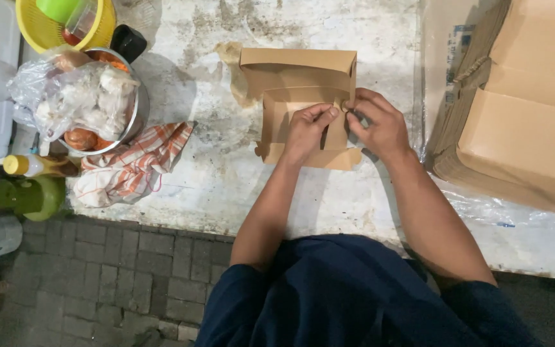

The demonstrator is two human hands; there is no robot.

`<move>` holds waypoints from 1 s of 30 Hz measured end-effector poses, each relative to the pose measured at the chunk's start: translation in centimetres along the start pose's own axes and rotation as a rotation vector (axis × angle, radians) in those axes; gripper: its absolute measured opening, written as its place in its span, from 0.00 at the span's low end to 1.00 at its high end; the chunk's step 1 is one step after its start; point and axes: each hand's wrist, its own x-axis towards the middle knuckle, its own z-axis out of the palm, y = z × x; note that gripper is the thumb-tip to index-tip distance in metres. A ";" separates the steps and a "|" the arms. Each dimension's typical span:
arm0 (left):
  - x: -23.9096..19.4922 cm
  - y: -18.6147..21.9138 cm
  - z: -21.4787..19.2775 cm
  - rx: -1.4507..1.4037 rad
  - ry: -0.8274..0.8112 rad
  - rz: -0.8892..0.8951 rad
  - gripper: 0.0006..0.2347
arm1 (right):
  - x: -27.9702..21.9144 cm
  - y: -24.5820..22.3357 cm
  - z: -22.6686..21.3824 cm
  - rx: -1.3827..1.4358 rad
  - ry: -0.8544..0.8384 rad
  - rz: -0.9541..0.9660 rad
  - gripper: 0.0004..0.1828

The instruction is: The person repeatedly assembles flat cardboard boxes by folding the sides and securing the tabs. They stack the completed boxes on the table and continue the process with new flat boxes from a nearby stack.

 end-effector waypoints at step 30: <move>-1.4 -0.6 2.3 -0.133 0.167 0.199 0.09 | -1.2 2.0 1.6 0.485 0.072 0.425 0.04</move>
